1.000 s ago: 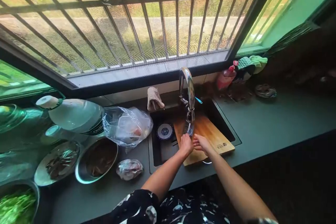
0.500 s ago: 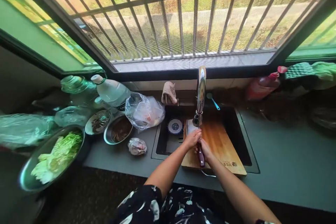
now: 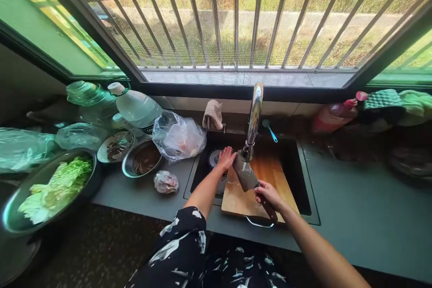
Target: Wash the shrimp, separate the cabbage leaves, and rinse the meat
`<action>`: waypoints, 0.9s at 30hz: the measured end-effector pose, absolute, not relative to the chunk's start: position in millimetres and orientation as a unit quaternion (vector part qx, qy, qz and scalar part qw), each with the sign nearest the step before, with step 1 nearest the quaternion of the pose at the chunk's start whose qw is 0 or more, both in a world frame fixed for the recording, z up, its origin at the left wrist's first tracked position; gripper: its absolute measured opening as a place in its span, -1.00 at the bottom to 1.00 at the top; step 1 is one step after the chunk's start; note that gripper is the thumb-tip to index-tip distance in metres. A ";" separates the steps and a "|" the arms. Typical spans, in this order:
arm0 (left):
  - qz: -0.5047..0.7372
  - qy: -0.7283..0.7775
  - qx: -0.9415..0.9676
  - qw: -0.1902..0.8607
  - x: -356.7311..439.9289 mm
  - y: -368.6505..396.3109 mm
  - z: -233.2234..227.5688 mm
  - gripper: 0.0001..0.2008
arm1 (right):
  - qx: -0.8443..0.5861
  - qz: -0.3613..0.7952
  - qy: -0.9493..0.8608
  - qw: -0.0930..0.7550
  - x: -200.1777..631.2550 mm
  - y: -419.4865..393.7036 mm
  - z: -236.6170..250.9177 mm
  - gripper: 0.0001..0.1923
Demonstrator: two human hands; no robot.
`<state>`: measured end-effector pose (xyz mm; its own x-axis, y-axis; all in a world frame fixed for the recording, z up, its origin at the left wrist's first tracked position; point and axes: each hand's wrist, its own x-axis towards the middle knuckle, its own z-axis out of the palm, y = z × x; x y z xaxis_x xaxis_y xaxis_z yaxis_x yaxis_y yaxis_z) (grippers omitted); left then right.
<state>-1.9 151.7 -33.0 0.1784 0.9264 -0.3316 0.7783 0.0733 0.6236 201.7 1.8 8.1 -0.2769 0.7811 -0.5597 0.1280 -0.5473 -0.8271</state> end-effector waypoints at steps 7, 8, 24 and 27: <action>0.192 0.628 0.654 0.375 -2.2 112.1 -11.9 -0.51 | -0.529 0.230 -0.812 -0.094 217.6 34.3 8.5 -0.67; 0.190 0.593 0.674 0.398 4.9 100.8 -9.9 -0.53 | -0.513 0.208 -0.826 -0.110 219.1 36.4 7.9 -0.68; 0.015 0.344 0.824 0.450 41.5 97.7 -16.6 -0.19 | -0.442 0.110 -0.885 -0.098 276.5 21.1 26.6 -0.69; 0.136 0.440 0.714 0.527 36.8 110.5 -11.6 -0.28 | -0.447 0.119 -0.882 -0.086 284.3 14.9 18.4 -0.70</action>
